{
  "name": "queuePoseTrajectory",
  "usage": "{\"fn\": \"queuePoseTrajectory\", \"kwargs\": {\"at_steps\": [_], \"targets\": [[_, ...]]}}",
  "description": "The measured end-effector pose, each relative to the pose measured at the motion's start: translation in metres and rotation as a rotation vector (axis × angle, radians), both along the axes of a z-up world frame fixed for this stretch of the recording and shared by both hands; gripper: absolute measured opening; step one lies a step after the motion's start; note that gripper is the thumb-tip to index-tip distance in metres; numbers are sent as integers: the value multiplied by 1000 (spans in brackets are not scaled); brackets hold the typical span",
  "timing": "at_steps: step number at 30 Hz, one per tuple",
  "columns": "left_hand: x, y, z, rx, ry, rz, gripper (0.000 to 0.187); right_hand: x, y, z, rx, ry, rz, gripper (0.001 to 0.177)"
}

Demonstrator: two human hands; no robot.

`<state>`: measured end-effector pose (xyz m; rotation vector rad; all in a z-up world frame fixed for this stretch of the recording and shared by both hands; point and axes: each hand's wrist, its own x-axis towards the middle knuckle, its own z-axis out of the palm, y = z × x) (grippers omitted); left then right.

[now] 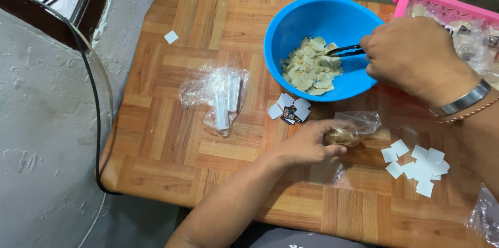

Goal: Packing small chips into individual plastic bags using tongs and sealing them manually.

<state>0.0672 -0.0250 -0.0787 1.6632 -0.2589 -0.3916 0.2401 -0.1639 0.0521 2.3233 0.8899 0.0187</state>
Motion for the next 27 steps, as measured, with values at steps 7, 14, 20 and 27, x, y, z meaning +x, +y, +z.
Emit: {"fn": "queuePoseTrajectory", "kwargs": {"at_steps": [7, 14, 20, 27], "targets": [[3, 1, -3, -2, 43, 8, 53, -23, -13, 45, 38, 5, -178, 32], [-1, 2, 8, 33, 61, 28, 54, -21, -94, 43, 949, 605, -410, 27], [-1, 1, 2, 37, 10, 20, 54, -8, -181, -1, 983, 714, -496, 53], [-1, 0, 3, 62, -29, 21, 51, -37, -180, -11, 1039, 696, -306, 49]]}}
